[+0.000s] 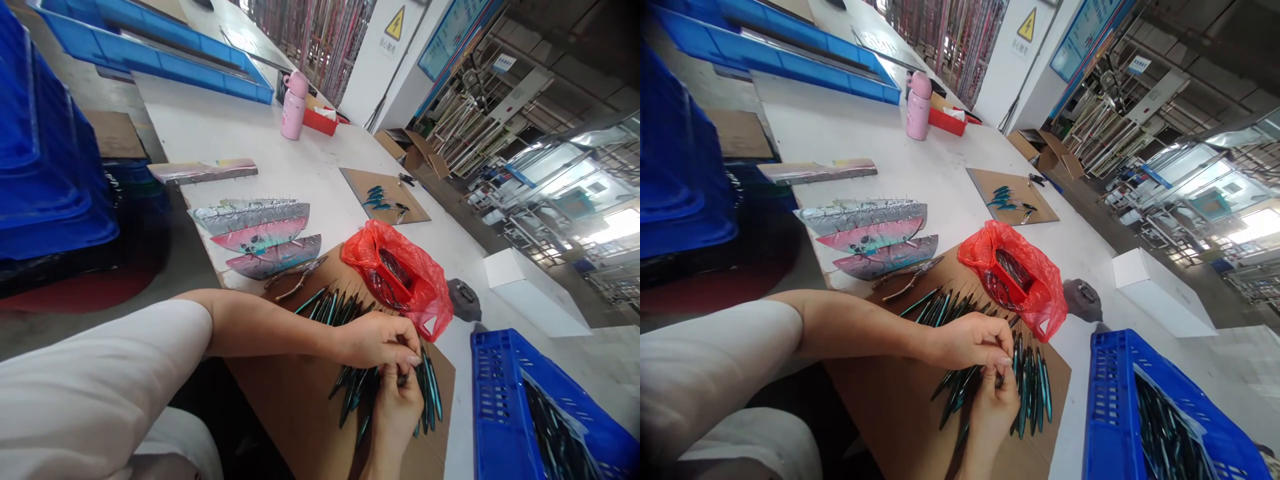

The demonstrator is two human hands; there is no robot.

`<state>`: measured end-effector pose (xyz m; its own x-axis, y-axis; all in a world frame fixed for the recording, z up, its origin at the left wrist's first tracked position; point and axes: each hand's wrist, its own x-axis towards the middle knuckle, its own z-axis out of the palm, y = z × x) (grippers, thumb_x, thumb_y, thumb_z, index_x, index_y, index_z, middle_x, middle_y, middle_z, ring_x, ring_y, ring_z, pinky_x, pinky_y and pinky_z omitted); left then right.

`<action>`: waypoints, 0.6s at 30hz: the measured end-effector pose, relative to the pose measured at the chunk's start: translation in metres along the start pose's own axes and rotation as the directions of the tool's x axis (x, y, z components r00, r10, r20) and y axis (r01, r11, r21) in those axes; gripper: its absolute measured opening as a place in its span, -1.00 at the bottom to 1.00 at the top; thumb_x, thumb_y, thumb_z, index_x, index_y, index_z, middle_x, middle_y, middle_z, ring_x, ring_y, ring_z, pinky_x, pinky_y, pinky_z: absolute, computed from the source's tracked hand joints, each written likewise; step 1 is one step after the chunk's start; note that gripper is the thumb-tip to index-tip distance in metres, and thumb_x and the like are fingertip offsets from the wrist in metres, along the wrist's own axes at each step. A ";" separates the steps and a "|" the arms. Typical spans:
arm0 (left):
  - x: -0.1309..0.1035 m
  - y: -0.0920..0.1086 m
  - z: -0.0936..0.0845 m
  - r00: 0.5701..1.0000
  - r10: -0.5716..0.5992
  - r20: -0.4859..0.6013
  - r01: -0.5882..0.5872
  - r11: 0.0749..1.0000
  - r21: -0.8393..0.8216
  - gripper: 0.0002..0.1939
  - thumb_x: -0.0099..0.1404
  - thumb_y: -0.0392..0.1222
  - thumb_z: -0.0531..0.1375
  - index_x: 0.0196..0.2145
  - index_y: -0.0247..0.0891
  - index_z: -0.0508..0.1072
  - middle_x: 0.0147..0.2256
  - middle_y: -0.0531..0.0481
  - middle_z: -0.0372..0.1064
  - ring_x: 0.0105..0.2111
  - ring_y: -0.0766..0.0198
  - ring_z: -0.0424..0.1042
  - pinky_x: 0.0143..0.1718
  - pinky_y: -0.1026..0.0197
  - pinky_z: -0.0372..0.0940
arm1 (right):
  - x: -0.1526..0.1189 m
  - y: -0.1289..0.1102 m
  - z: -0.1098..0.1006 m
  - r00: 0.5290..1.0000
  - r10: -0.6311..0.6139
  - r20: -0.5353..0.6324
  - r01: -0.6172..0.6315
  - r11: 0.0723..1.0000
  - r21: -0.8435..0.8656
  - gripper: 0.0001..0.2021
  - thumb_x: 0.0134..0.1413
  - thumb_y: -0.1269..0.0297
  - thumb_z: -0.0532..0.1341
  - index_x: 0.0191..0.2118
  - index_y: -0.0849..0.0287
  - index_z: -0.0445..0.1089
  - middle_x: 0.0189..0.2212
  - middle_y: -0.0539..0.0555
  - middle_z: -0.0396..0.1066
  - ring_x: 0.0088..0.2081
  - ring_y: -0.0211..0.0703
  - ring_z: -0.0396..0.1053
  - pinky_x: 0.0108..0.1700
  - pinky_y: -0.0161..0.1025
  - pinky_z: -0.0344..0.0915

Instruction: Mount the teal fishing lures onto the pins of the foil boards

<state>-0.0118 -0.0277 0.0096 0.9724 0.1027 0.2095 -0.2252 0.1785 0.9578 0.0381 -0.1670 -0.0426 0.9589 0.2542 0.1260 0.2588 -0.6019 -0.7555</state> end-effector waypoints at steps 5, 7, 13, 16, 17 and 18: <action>0.000 -0.002 0.000 1.000 -0.016 0.008 0.016 1.000 -0.026 -0.86 0.13 -0.21 0.18 -0.39 -0.32 0.32 -0.52 0.08 0.32 -0.56 0.43 0.31 -0.48 0.36 0.25 | 0.000 0.000 0.001 1.000 0.002 0.009 -0.002 1.000 0.001 -0.45 -0.17 -0.17 0.10 -0.28 0.25 0.43 -0.47 0.14 0.48 -0.46 -0.13 0.37 -0.46 -0.30 0.18; 0.000 -0.003 0.000 1.000 -0.004 0.011 0.004 0.999 -0.037 -0.86 0.12 -0.19 0.18 -0.40 -0.32 0.31 -0.53 0.07 0.32 -0.54 0.41 0.32 -0.46 0.33 0.27 | 0.000 0.000 0.001 1.000 0.004 0.011 -0.004 1.000 -0.006 -0.45 -0.18 -0.18 0.10 -0.29 0.24 0.44 -0.49 0.13 0.47 -0.45 -0.12 0.37 -0.46 -0.29 0.18; -0.001 0.000 -0.002 0.998 0.056 -0.006 -0.055 0.988 0.142 -0.87 0.13 -0.20 0.18 -0.40 -0.32 0.34 -0.52 0.08 0.33 -0.52 0.43 0.32 -0.46 0.39 0.23 | 0.000 -0.001 0.000 1.000 0.011 0.005 -0.011 1.000 -0.023 -0.44 -0.19 -0.20 0.09 -0.31 0.25 0.44 -0.48 0.15 0.48 -0.47 -0.12 0.36 -0.46 -0.29 0.18; -0.002 0.001 -0.003 0.995 0.096 -0.012 -0.092 0.972 0.218 -0.88 0.13 -0.19 0.18 -0.40 -0.31 0.35 -0.50 0.08 0.34 -0.50 0.43 0.32 -0.44 0.40 0.21 | 0.001 -0.002 -0.001 1.000 0.002 -0.004 -0.002 0.999 -0.044 -0.46 -0.18 -0.21 0.08 -0.36 0.24 0.44 -0.51 0.15 0.47 -0.51 -0.14 0.34 -0.49 -0.29 0.16; -0.002 0.001 -0.003 0.995 0.097 -0.007 -0.093 0.972 0.215 -0.87 0.14 -0.19 0.18 -0.40 -0.31 0.35 -0.50 0.07 0.34 -0.49 0.42 0.33 -0.43 0.40 0.22 | 0.001 -0.002 -0.001 1.000 -0.003 -0.002 0.003 0.999 -0.047 -0.47 -0.18 -0.20 0.08 -0.38 0.23 0.44 -0.52 0.14 0.46 -0.51 -0.15 0.33 -0.49 -0.29 0.16; -0.002 0.001 -0.003 0.996 0.091 -0.001 -0.089 0.976 0.200 -0.87 0.14 -0.18 0.18 -0.39 -0.31 0.35 -0.50 0.07 0.34 -0.49 0.42 0.33 -0.43 0.40 0.23 | 0.000 -0.002 -0.001 1.000 -0.007 0.002 0.007 0.999 -0.048 -0.48 -0.17 -0.20 0.09 -0.38 0.22 0.44 -0.53 0.13 0.46 -0.52 -0.16 0.32 -0.50 -0.29 0.15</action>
<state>-0.0145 -0.0246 0.0097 0.9478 0.1192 0.2956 -0.2941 -0.0309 0.9553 0.0380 -0.1665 -0.0402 0.9569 0.2598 0.1300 0.2708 -0.6356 -0.7229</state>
